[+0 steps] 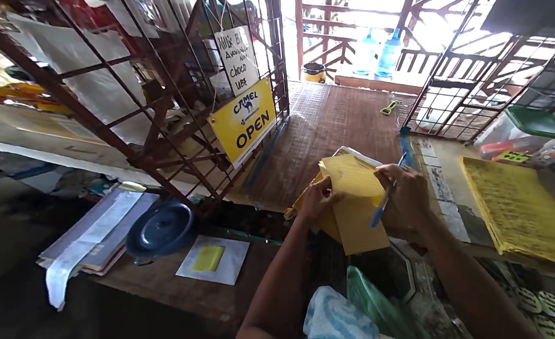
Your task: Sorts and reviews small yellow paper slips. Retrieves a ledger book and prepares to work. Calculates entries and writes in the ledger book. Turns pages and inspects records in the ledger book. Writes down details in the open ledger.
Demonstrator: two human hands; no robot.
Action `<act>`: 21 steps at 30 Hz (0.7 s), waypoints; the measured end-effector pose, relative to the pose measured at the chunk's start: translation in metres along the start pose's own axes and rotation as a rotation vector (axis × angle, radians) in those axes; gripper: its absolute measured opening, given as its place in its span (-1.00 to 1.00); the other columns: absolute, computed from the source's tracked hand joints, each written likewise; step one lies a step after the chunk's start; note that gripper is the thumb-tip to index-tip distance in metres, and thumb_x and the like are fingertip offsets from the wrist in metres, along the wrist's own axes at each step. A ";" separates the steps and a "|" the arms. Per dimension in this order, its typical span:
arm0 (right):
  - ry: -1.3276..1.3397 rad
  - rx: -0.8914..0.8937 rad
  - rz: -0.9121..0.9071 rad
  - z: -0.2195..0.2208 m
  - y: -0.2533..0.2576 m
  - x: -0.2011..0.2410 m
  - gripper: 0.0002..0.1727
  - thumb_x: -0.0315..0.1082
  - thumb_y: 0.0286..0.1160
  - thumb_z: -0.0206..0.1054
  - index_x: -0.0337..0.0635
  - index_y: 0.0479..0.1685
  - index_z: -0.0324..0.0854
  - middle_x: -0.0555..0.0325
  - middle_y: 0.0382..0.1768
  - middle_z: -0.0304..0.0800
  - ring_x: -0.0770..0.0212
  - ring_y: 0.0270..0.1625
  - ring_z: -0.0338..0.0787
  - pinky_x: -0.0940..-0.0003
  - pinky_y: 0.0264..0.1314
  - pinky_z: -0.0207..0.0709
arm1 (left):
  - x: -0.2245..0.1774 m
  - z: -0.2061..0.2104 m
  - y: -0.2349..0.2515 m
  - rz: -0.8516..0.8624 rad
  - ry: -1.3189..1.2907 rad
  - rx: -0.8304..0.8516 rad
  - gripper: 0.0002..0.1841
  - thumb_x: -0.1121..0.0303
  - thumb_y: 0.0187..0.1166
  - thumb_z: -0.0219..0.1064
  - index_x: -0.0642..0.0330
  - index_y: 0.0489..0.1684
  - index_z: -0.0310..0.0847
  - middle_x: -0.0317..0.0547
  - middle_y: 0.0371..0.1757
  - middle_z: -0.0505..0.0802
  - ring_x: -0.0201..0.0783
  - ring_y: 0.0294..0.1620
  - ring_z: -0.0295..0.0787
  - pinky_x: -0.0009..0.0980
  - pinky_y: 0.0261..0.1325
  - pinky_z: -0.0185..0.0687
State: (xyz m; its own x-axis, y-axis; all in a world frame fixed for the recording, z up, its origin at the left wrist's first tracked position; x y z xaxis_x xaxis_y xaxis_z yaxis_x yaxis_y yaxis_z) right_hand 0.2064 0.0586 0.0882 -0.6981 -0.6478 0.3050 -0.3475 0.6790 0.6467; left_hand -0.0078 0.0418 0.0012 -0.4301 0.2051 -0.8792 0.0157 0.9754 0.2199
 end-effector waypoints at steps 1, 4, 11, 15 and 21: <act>0.002 -0.013 0.007 0.002 0.004 -0.001 -0.76 -0.24 0.62 0.34 -0.22 -0.10 0.83 -0.07 -0.19 0.91 -0.16 -0.13 0.88 -0.11 -0.04 0.69 | 0.004 0.002 0.002 -0.011 0.033 0.010 -0.58 0.08 0.48 0.45 0.31 -0.02 0.73 -0.08 -0.13 0.87 -0.30 -0.08 0.82 -0.25 0.12 0.71; 0.062 -0.118 -0.051 -0.001 0.001 0.000 -0.66 -0.13 0.65 0.31 -0.18 0.11 0.81 0.01 0.19 0.88 -0.06 0.17 0.85 -0.05 0.22 0.66 | 0.003 0.004 0.004 -0.068 0.114 -0.027 -0.68 0.15 0.62 0.38 0.31 -0.11 0.76 -0.07 -0.25 0.85 -0.28 -0.18 0.79 -0.23 0.06 0.67; 0.132 -0.084 -0.067 -0.016 -0.057 -0.014 -0.71 -0.26 0.63 0.27 -0.30 -0.04 0.82 -0.10 0.06 0.91 -0.06 0.16 0.88 0.04 0.30 0.69 | -0.001 0.003 0.004 -0.081 0.161 -0.017 -0.64 0.20 0.80 0.15 0.37 -0.03 0.71 0.04 -0.25 0.80 -0.16 -0.15 0.75 -0.14 0.07 0.62; 0.139 0.037 0.031 -0.003 -0.103 -0.023 -0.70 -0.22 0.55 0.30 -0.26 -0.10 0.85 -0.01 -0.10 0.94 0.00 -0.06 0.93 0.11 0.06 0.78 | 0.002 0.004 0.006 -0.068 0.139 -0.008 -0.65 0.20 0.78 0.18 0.37 -0.02 0.72 0.04 -0.21 0.82 -0.20 -0.14 0.77 -0.18 0.09 0.64; 0.349 0.106 0.433 0.019 -0.170 -0.035 -0.64 -0.17 0.58 0.27 -0.33 -0.19 0.82 0.04 -0.37 0.88 0.31 -0.34 0.83 0.29 -0.18 0.72 | -0.009 0.013 -0.029 0.347 0.102 -0.082 -0.83 0.48 0.46 0.44 0.44 -0.15 0.82 0.20 0.10 0.87 0.05 0.34 0.74 -0.11 0.48 0.58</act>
State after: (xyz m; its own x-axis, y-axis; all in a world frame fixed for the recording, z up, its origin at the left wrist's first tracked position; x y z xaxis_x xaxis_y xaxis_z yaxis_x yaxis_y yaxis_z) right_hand 0.2783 -0.0280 -0.0458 -0.5488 -0.3660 0.7516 -0.1487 0.9274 0.3431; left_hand 0.0076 0.0125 -0.0025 -0.4998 0.5097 -0.7003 0.1057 0.8384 0.5347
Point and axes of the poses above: each hand's wrist, its own y-axis towards the middle knuckle, its own z-axis out of the palm, x = y × z, the point moved 5 cm from there along y, towards the middle knuckle
